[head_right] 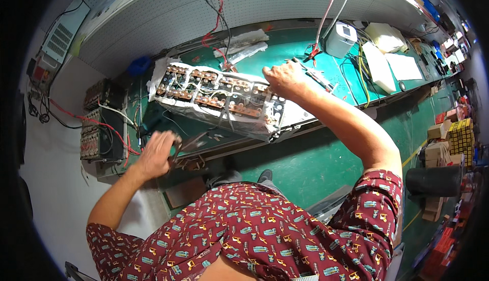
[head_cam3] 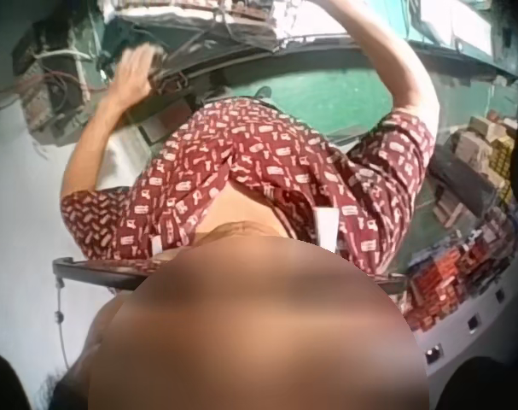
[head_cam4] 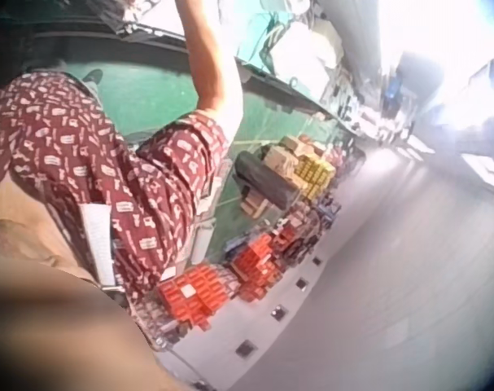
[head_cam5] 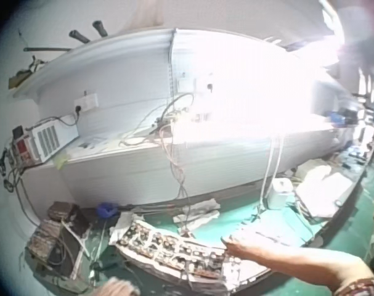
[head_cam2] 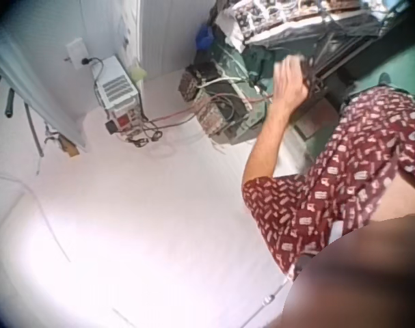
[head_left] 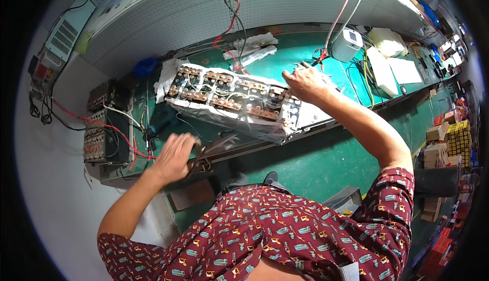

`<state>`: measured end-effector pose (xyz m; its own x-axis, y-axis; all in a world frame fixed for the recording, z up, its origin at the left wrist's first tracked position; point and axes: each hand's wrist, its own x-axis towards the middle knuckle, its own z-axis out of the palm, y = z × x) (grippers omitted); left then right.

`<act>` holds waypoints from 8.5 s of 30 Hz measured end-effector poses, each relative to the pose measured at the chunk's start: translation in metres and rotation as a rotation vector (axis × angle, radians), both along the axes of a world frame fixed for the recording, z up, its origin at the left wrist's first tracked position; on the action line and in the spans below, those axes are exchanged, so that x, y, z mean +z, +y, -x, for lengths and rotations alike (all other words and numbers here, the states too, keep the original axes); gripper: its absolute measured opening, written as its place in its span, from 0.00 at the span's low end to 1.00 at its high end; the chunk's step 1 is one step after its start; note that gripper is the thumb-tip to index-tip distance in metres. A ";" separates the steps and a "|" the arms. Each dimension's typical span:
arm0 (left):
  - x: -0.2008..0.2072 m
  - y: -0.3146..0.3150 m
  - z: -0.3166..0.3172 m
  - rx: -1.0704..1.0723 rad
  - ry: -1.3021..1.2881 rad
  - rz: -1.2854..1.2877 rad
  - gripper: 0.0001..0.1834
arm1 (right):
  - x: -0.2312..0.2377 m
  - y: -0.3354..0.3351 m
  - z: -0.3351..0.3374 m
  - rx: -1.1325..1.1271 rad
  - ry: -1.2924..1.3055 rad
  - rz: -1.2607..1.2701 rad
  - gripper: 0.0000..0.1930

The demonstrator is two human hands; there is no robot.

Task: The person wraps a rectangular electronic module with white tape, repeatedly pulling tape from a roll, applying it over the module's surface, and trimming excess with scissors. The module is rotated and repositioned to cover different areas.

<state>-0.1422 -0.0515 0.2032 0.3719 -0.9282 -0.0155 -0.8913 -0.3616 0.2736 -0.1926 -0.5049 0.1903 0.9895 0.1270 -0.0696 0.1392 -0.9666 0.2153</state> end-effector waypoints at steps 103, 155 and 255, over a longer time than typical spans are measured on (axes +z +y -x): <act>-0.107 -0.083 0.041 0.660 0.547 0.732 0.14 | 0.013 0.069 0.084 -0.435 0.373 -1.638 0.24; -0.178 -0.154 0.038 0.852 1.249 0.971 0.18 | 0.033 0.064 -0.088 -0.063 0.954 -1.066 0.52; -0.264 0.064 -0.067 1.633 0.403 -0.208 0.33 | 0.014 0.033 -0.126 0.086 0.497 -0.017 0.10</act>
